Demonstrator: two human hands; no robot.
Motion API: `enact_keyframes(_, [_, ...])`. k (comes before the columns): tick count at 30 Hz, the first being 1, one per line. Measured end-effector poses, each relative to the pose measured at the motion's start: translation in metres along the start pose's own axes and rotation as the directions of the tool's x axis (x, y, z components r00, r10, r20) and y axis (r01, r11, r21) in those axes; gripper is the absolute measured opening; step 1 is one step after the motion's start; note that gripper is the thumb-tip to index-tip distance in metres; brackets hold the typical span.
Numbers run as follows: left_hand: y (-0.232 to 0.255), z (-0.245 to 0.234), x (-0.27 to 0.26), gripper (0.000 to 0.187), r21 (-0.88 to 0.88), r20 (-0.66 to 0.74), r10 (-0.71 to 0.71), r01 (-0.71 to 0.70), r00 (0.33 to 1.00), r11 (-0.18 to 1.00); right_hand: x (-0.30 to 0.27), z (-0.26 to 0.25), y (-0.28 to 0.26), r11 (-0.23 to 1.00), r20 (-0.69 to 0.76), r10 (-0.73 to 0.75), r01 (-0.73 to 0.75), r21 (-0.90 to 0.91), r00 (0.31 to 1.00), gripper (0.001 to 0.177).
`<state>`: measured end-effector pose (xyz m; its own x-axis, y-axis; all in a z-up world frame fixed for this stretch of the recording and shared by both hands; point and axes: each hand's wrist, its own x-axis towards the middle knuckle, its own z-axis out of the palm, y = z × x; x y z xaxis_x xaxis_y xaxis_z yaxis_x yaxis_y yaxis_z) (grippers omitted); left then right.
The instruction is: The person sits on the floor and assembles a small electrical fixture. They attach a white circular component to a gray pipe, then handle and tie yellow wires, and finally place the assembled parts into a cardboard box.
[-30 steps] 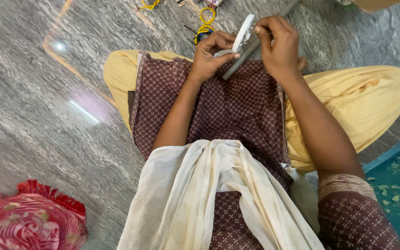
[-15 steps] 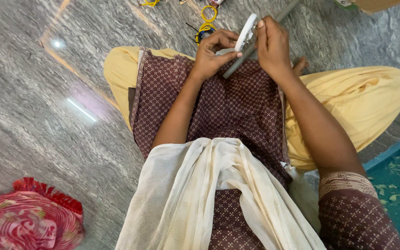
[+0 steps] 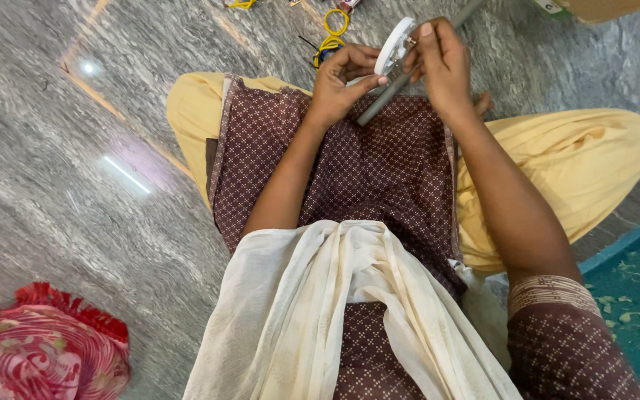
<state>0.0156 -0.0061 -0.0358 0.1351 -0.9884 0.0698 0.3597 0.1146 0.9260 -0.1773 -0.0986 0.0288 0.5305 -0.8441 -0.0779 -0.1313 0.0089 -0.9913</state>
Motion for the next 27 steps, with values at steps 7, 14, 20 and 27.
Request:
enact_keyframes(7, [0.001,-0.001,0.000,0.027,0.012,0.032,0.010,-0.010,0.999,1.000,0.000,0.001,0.015,0.996,0.007,0.000,0.001,-0.084,1.000,0.027])
enact_keyframes(14, [0.002,0.002,0.001,0.026,0.003,0.012,0.035,-0.035,0.999,0.999,0.002,-0.002,0.018,0.996,-0.004,0.063,-0.063,-0.065,0.998,0.033])
enact_keyframes(20, [0.004,0.002,0.000,0.026,0.060,0.003,0.016,-0.016,1.000,0.998,0.002,-0.001,0.007,0.998,0.058,-0.027,0.030,-0.050,0.998,0.029])
enact_keyframes(27, [0.003,0.002,0.001,0.028,0.005,-0.006,0.057,-0.057,0.998,0.998,0.002,-0.002,0.012,0.995,0.012,0.085,-0.084,-0.055,0.996,0.026])
